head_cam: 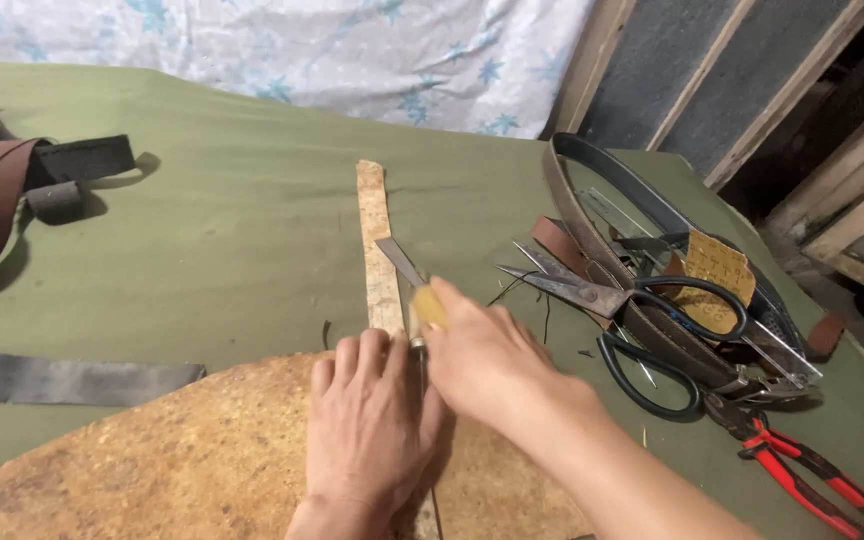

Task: Using a hand tool to scrape and smooth a thin strip of wood on a workshop table.

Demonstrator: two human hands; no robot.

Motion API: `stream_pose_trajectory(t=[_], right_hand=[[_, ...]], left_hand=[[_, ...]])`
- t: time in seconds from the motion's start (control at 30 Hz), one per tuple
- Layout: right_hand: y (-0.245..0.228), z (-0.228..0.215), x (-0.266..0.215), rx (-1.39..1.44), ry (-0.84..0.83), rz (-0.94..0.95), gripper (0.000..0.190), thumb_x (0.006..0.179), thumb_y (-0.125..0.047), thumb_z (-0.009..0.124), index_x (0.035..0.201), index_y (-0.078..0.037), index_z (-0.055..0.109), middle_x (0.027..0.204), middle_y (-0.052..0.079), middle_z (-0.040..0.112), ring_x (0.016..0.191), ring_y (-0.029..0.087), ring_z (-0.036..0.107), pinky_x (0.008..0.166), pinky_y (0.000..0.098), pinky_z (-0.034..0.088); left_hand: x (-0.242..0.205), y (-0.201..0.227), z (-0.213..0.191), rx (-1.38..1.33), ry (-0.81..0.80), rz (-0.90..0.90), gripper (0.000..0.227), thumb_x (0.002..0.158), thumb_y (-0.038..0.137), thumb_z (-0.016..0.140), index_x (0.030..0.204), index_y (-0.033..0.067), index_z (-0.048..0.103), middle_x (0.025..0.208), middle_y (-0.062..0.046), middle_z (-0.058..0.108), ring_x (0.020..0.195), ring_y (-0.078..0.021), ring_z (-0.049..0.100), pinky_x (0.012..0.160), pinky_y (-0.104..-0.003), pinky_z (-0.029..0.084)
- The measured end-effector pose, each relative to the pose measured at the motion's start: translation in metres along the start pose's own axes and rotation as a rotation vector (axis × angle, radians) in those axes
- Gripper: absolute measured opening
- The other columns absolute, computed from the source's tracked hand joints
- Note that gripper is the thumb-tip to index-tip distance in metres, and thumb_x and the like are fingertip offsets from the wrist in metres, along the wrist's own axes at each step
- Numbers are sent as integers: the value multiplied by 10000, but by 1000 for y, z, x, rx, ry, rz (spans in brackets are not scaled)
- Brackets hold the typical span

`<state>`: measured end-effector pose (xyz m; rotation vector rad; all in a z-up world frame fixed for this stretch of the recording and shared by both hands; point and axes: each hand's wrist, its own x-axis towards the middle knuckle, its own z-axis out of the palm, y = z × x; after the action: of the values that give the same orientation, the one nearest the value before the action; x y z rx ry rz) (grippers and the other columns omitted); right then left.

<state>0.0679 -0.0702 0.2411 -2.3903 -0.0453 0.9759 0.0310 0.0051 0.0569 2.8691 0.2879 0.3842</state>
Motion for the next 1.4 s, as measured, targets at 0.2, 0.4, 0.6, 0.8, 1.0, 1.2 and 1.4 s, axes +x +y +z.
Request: stream_pose_trajectory(t=[0.2,0.4,0.6,0.8,1.0,1.2,1.4], right_hand=[[44,22,3,-373,160,-64,283,1084,-297,373,1359,-270,433,968,120,753,880,337,735,790,517,554],[21,25,23,-374,163,-130,617,1109,-215,355,1668,-221,94,1180,196,685,1058,356,698,948,515,544],[9,29,19,-340,136,-29,619,1128,-272,356,1682,-245,81,1188,120,706,877,209,697,763,355,592],[39,32,13,-484,175,-153,608,1063,-274,389,1630,-197,184,1104,210,721,998,424,704,842,582,554],[6,24,50,-439,225,-143,353,1086,-264,467,1420,-172,401,1262,171,667,1157,375,662,970,516,531],[32,33,7,-395,185,-167,322,1099,-231,350,1410,-214,428,1026,150,717,910,331,728,825,513,583],[34,32,10,-398,177,-164,396,1042,-225,373,1438,-218,372,1013,208,729,945,439,714,779,588,555]], left_hand=[[-5,-6,21,-74,-4,0,660,1042,534,255,1509,101,427,1584,-223,408,1500,-414,312,1135,-595,287],[-8,-11,38,93,98,34,800,848,469,438,1555,95,402,1602,-158,417,1536,-342,292,1184,-552,181],[-10,-10,34,-55,98,14,695,981,452,329,1572,91,381,1594,-188,404,1528,-361,273,1220,-566,142],[-10,-13,44,15,86,59,670,1009,424,313,1574,65,332,1636,-172,328,1555,-342,204,1231,-557,109],[-8,-7,31,-12,12,9,679,1063,521,184,1590,118,328,1631,-165,323,1547,-352,200,1227,-575,92],[-8,-13,44,5,29,30,726,940,421,325,1574,69,326,1635,-186,315,1549,-365,198,1229,-585,96],[-10,-12,50,143,92,65,730,957,469,358,1570,74,330,1636,-154,333,1558,-342,211,1239,-559,126]])
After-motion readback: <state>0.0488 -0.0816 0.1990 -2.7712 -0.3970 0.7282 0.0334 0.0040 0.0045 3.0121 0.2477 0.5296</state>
